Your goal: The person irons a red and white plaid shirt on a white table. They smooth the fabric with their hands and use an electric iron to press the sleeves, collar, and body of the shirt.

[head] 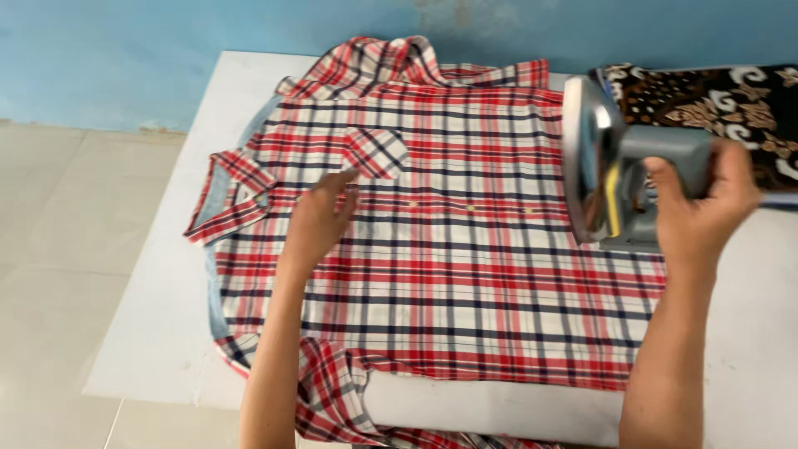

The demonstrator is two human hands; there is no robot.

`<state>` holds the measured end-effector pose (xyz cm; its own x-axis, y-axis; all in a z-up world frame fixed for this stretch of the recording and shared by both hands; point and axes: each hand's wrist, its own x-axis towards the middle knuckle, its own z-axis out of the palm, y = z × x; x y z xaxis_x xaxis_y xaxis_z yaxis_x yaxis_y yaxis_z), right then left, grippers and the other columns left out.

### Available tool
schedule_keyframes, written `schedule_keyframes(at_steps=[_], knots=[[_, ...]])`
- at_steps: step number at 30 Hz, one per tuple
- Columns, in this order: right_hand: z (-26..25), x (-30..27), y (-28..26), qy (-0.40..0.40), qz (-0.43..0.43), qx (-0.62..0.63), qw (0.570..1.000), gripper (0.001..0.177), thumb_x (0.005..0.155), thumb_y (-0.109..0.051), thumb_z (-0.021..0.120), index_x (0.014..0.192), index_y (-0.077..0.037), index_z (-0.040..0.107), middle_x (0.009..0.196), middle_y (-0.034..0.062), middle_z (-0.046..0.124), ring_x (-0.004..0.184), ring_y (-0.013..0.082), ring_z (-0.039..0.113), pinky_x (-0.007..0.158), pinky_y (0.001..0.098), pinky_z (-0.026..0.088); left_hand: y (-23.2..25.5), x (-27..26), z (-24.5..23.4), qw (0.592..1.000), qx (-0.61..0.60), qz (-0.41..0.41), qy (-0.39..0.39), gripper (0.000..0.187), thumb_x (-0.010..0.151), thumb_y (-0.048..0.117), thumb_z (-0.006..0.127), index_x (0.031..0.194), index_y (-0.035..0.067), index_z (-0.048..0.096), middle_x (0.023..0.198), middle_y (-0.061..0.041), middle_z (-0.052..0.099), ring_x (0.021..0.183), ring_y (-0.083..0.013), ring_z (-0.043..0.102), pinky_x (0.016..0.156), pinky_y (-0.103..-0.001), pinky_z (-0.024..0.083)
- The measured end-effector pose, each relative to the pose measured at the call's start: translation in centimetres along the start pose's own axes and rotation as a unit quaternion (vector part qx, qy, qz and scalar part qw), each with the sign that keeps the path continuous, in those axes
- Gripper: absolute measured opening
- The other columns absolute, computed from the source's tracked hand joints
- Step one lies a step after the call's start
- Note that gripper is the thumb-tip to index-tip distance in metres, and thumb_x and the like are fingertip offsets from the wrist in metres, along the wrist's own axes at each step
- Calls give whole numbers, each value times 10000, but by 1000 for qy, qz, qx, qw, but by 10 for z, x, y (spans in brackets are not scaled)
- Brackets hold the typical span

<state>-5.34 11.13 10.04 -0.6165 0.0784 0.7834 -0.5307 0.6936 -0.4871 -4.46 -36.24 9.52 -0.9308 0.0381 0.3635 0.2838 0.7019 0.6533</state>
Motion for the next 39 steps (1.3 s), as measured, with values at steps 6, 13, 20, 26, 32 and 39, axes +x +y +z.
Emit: schedule_keyframes(at_steps=[6,13,20,26,32,39], knots=[[131,22,-121,-188,-52,16,981,392,897,-318,855,1114,-36,689,907,122,736,771,233,737,647,330,576,-129,-48,-77,952,210,-154,160,437,872,123,722,1303,146,654,1283,-136,599,1141,-362,549,917,-518,484],[239,7,-211,-417,-115,-26,901,544,818,-537,717,1176,-128,682,848,88,760,609,245,726,537,357,582,-172,-76,-106,951,111,-253,141,1040,602,168,936,1492,175,398,1304,-188,527,1037,-315,576,857,-456,551],[315,-24,-259,-506,-179,-59,842,604,890,-553,644,1237,-58,638,773,117,754,569,221,723,501,337,573,-177,-75,-117,943,7,-292,158,1122,624,162,939,1559,185,317,993,-159,724,775,-215,722,700,-341,620],[330,-37,-280,-457,-240,-51,855,531,917,-497,633,1152,-21,654,744,109,739,515,192,705,418,292,540,-166,-73,-115,950,-4,-255,177,1015,707,104,867,1558,169,319,803,-127,725,700,-204,726,637,-356,591],[331,-36,-281,-498,-195,-115,837,544,983,-504,585,1172,3,638,581,81,689,450,156,672,399,266,511,-167,-76,-112,952,-14,-262,159,932,744,28,836,1545,195,388,710,-108,615,631,-201,593,599,-377,507],[328,-35,-269,-512,-177,-122,831,556,969,-527,586,1163,-8,641,585,95,689,433,159,660,379,266,510,-169,-77,-111,949,-14,-272,161,930,743,64,840,1538,203,378,727,-84,644,647,-188,623,626,-375,524]])
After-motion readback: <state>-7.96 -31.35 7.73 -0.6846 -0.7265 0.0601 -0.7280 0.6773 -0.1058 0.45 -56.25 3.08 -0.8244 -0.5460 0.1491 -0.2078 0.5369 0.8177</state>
